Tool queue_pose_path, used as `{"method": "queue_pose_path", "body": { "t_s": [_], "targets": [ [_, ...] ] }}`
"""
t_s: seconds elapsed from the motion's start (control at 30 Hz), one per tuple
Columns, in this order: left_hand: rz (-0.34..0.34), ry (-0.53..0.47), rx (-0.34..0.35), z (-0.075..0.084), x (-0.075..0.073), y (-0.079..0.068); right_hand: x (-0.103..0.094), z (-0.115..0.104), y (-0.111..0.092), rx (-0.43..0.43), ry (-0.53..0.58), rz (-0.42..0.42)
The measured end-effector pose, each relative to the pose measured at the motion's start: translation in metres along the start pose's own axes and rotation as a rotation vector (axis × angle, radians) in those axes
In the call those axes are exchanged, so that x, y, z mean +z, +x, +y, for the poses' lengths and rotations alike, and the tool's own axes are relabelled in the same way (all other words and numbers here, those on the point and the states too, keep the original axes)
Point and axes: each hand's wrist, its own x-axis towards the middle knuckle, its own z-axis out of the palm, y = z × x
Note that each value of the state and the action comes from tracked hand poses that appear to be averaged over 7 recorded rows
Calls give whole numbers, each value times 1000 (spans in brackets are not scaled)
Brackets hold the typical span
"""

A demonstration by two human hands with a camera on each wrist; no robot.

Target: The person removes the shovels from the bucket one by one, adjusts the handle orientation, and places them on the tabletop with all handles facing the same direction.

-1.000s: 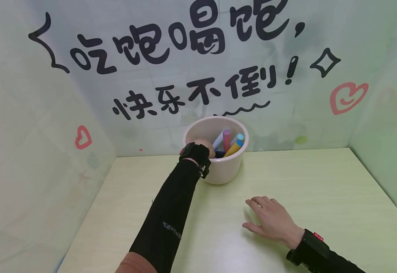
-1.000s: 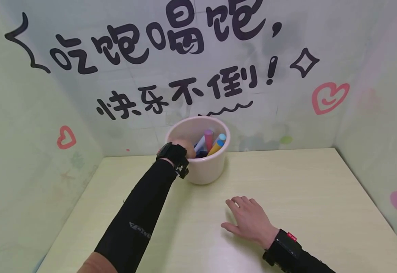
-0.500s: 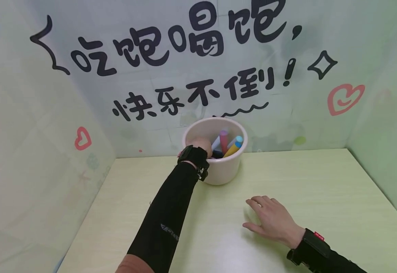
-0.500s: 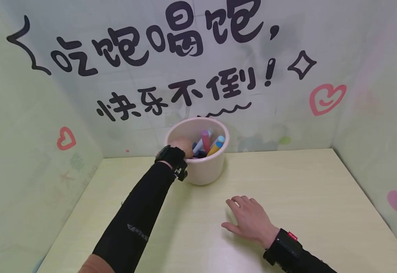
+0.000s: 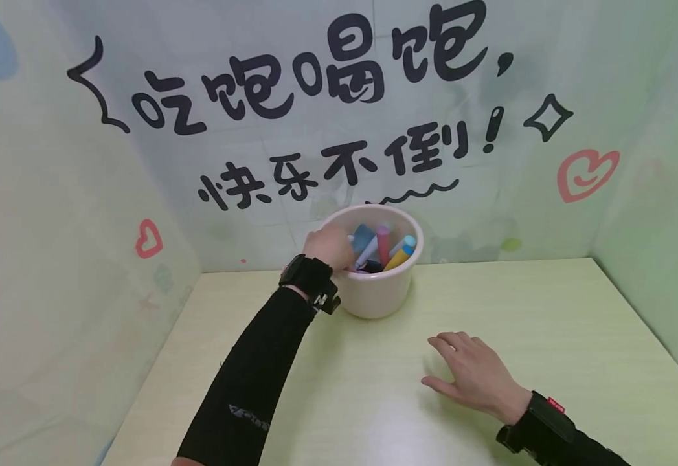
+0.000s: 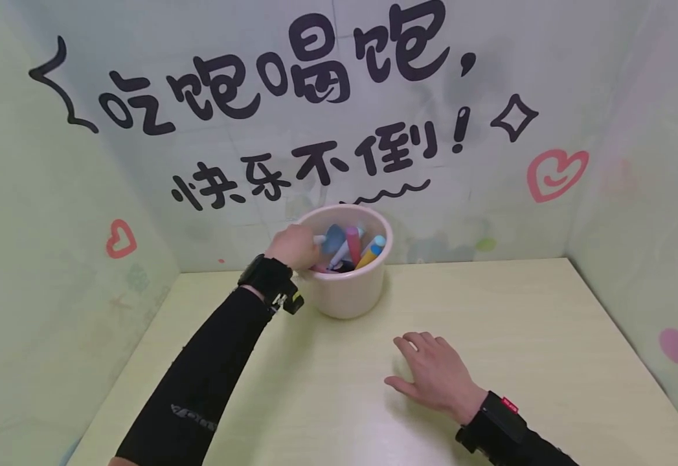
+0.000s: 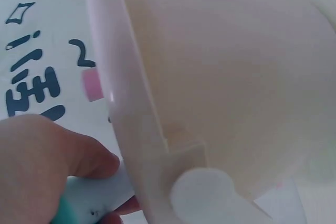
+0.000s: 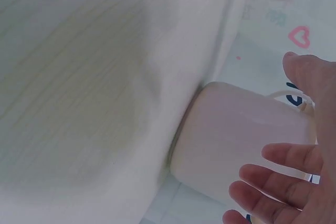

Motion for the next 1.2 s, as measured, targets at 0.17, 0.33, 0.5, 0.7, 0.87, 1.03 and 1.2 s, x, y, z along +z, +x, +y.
{"method": "queue_pose_path", "body": {
  "t_s": [0.17, 0.33, 0.5, 0.7, 0.87, 1.03, 1.2],
  "targets": [
    [82, -93, 2, -15, 3, -15, -1, 1, -1, 1, 8, 17],
    [178, -185, 17, -32, 8, -38, -2, 1, -3, 15, 14, 18],
    [272, -323, 39, -48, 17, -61, -4, 2, -4, 20, 16, 41],
    [411, -478, 76, -61, 38, -93, -5, 2, -5, 16, 15, 66],
    [539, -584, 110, -64, 61, -120, -5, 2, -4, 31, 24, 69],
    [559, -685, 109, -62, 81, -141, -5, 2, -4, 38, 32, 80],
    [550, -778, 103, -57, 99, -156, -8, 4, -3, 28, 41, 126]
  ]
}}
